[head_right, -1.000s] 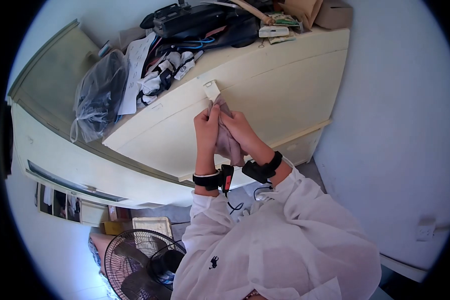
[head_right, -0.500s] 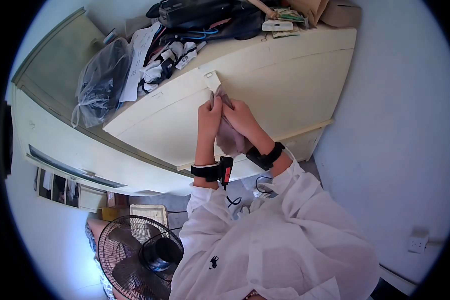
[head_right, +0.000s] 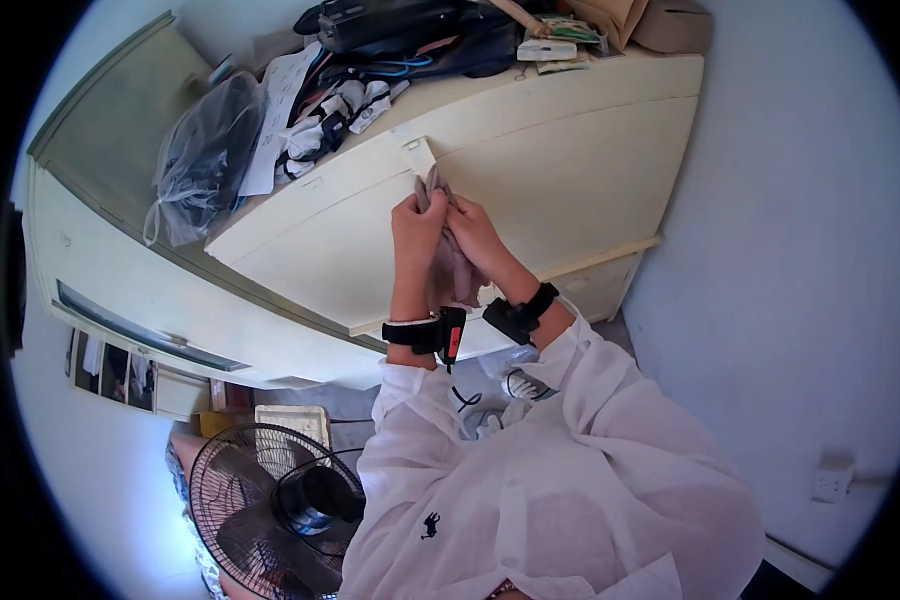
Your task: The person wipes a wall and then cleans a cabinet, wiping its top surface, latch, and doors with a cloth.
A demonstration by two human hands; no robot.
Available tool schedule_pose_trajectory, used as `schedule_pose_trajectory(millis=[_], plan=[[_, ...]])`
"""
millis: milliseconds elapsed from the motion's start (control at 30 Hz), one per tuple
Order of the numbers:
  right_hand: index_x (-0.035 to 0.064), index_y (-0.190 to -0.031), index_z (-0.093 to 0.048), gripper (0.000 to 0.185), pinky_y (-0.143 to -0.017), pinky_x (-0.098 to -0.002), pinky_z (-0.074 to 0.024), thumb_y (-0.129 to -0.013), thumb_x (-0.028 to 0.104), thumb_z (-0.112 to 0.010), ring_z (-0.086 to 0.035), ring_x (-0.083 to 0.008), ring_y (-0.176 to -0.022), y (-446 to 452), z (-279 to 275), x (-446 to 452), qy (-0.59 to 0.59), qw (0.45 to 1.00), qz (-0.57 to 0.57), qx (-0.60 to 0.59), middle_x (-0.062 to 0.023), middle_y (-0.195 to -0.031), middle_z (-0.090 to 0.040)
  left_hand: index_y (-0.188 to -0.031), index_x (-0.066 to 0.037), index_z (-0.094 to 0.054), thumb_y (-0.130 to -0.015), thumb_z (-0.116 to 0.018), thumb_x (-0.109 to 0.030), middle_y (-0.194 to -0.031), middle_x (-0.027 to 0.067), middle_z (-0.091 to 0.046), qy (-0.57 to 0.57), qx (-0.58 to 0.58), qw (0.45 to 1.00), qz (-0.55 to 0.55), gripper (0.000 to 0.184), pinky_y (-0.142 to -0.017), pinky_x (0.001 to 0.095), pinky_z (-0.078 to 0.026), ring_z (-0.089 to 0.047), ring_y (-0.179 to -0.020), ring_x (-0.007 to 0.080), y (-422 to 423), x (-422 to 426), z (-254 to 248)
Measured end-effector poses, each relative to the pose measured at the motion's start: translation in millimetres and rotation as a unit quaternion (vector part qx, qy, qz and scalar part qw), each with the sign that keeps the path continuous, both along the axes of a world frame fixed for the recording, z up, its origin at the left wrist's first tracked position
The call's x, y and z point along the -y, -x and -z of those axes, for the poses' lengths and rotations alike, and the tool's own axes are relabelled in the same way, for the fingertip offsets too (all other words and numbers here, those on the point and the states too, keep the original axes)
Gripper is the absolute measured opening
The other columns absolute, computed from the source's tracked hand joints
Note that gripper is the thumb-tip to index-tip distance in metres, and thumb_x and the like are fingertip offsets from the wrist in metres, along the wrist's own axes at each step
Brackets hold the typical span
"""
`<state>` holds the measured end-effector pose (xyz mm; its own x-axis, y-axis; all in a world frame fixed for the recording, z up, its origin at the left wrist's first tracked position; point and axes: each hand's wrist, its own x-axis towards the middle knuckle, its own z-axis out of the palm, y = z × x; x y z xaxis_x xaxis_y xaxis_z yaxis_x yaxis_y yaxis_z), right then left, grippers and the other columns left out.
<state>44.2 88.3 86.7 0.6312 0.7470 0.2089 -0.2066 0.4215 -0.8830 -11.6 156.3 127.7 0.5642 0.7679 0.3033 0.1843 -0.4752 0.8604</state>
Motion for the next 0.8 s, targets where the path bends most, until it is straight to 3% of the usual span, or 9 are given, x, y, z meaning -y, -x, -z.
schedule_pose_trajectory(millis=[67,400,600,667,700,767,800], plan=[[-0.0003,-0.097,-0.054,0.022,-0.063,-0.0194,-0.0412,-0.090,0.018,-0.043,-0.047,-0.0034,-0.071,-0.2,3.2,-1.6,-0.012,1.000,0.001,-0.007,-0.0001,-0.082,-0.055,-0.068,0.007,-0.056,-0.073,-0.059,-0.034,-0.060,0.0205,-0.058,0.007,-0.007,1.000,0.001,0.042,-0.056,0.0376,-0.044,-0.058,-0.055,0.0285,0.3,0.4,0.5],[0.0001,-0.096,-0.055,0.023,-0.063,-0.0192,-0.0434,-0.090,0.020,-0.045,-0.051,-0.0042,-0.073,3.3,0.0,0.5,-0.024,0.998,-0.017,-0.062,-0.0019,-0.084,-0.057,-0.068,0.007,-0.056,-0.072,-0.059,-0.035,-0.061,0.0212,-0.057,0.019,-0.015,1.000,-0.010,0.042,-0.056,0.0378,-0.044,-0.058,-0.056,0.0301,5.7,7.4,-7.3],[-0.0002,-0.097,-0.055,0.025,-0.063,-0.0198,-0.0450,-0.091,0.022,-0.046,-0.054,-0.0056,-0.073,-0.4,0.6,1.6,-0.001,0.995,-0.045,-0.090,-0.0031,-0.084,-0.059,-0.065,0.007,-0.053,-0.075,-0.058,-0.036,-0.060,0.0225,-0.055,0.007,-0.003,1.000,-0.021,0.044,-0.055,0.0402,-0.043,-0.057,-0.056,0.0333,1.4,1.4,13.5],[-0.0002,-0.097,-0.056,0.025,-0.062,-0.0195,-0.0446,-0.091,0.022,-0.046,-0.054,-0.0054,-0.072,-1.1,-1.4,4.3,0.014,0.996,-0.044,-0.076,-0.0028,-0.084,-0.058,-0.069,0.009,-0.056,-0.080,-0.057,-0.028,-0.052,0.0083,-0.052,0.004,0.012,1.000,-0.025,0.039,-0.046,0.0300,-0.038,-0.044,-0.050,0.0112,-1.0,2.7,17.3],[-0.0001,-0.096,-0.056,0.026,-0.061,-0.0195,-0.0443,-0.090,0.023,-0.046,-0.053,-0.0054,-0.071,-0.2,-2.4,4.6,0.013,0.998,-0.031,-0.059,-0.0025,-0.083,-0.058,-0.069,0.009,-0.056,-0.080,-0.057,-0.028,-0.052,0.0083,-0.052,0.006,0.011,1.000,-0.025,0.039,-0.046,0.0300,-0.038,-0.044,-0.050,0.0112,0.5,5.3,13.9],[0.0001,-0.095,-0.057,0.026,-0.060,-0.0195,-0.0440,-0.090,0.023,-0.047,-0.053,-0.0055,-0.070,1.0,-4.7,7.2,0.012,0.999,-0.017,-0.042,-0.0021,-0.083,-0.058,-0.063,0.007,-0.053,-0.076,-0.057,-0.036,-0.059,0.0237,-0.054,0.049,-0.007,0.999,-0.010,0.045,-0.054,0.0411,-0.042,-0.055,-0.055,0.0358,5.6,7.9,4.5],[-0.0002,-0.097,-0.056,0.026,-0.061,-0.0199,-0.0446,-0.091,0.023,-0.045,-0.054,-0.0056,-0.071,1.0,-6.3,8.3,0.026,0.999,-0.015,-0.019,-0.0026,-0.084,-0.058,-0.063,0.007,-0.053,-0.076,-0.057,-0.036,-0.059,0.0237,-0.054,0.049,-0.008,0.999,-0.010,0.045,-0.054,0.0411,-0.042,-0.055,-0.055,0.0358,7.1,8.0,3.1]])
